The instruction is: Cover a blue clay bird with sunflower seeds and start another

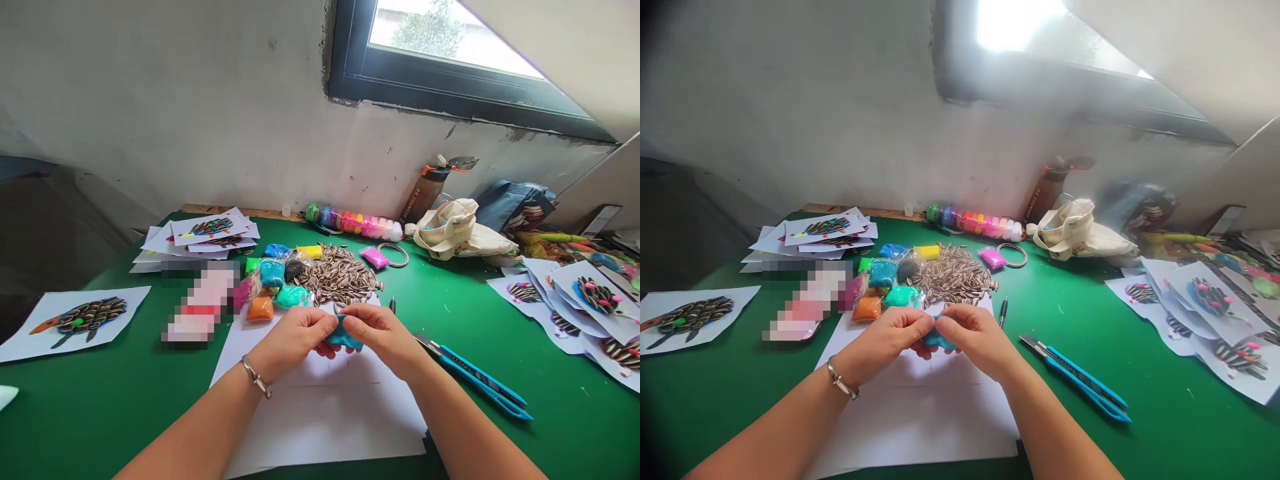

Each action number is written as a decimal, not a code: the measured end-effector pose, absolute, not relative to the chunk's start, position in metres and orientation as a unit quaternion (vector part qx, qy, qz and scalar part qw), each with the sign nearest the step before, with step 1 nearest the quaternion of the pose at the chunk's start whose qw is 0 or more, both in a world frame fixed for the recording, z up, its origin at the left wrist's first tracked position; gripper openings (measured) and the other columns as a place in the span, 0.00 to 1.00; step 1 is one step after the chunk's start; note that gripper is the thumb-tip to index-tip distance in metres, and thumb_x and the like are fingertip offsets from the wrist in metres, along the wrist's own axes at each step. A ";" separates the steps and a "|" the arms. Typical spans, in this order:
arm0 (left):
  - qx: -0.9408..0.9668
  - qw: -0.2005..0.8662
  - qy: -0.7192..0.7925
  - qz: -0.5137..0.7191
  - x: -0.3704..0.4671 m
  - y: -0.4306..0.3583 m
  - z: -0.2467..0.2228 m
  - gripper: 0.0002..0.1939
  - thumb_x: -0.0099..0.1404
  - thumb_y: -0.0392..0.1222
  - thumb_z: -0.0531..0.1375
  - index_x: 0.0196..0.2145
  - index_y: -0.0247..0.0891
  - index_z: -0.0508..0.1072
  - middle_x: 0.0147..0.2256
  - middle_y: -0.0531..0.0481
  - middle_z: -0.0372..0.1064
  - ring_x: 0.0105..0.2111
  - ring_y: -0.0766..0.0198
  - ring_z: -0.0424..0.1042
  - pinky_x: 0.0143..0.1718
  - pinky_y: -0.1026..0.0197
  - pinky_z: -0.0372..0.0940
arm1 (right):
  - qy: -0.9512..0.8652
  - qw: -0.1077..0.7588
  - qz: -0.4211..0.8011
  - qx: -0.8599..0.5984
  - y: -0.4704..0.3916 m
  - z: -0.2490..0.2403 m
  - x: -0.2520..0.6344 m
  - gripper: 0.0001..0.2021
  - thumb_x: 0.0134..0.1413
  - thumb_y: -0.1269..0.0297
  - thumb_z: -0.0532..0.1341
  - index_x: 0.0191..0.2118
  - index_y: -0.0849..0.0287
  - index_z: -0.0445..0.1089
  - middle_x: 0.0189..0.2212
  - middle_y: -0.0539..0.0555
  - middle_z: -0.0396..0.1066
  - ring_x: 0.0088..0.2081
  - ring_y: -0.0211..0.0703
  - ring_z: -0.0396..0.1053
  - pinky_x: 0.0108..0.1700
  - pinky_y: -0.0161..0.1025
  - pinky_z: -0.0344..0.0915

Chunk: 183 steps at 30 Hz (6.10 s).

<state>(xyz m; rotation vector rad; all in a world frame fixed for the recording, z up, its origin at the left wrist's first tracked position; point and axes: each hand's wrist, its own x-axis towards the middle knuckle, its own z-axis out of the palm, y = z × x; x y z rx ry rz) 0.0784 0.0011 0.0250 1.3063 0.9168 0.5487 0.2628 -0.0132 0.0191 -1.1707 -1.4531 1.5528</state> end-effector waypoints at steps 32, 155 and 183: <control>0.536 0.666 0.448 0.262 0.081 0.004 0.018 0.24 0.60 0.59 0.57 0.31 0.32 0.74 0.27 0.46 0.73 0.26 0.66 0.71 0.30 0.63 0.68 | -0.483 0.335 0.675 -0.446 -0.011 0.008 0.264 0.13 0.48 0.57 0.66 0.29 0.64 0.70 0.22 0.51 0.70 0.21 0.35 0.66 0.24 0.34 0.64; 0.542 0.627 0.455 0.324 0.088 -0.001 0.022 0.10 0.52 0.40 0.64 0.31 0.31 0.73 0.25 0.52 0.68 0.26 0.67 0.66 0.30 0.64 0.62 | -0.490 0.354 0.683 -0.410 -0.011 0.014 0.264 0.14 0.45 0.66 0.67 0.39 0.62 0.68 0.28 0.52 0.73 0.27 0.37 0.69 0.28 0.35 0.66; 0.615 0.496 0.552 0.264 0.065 0.011 0.025 0.17 0.60 0.51 0.57 0.40 0.37 0.74 0.37 0.47 0.74 0.34 0.59 0.75 0.37 0.59 0.68 | -0.546 0.317 0.607 -0.483 -0.007 0.009 0.265 0.10 0.52 0.59 0.60 0.28 0.61 0.67 0.23 0.47 0.65 0.22 0.32 0.64 0.22 0.30 0.58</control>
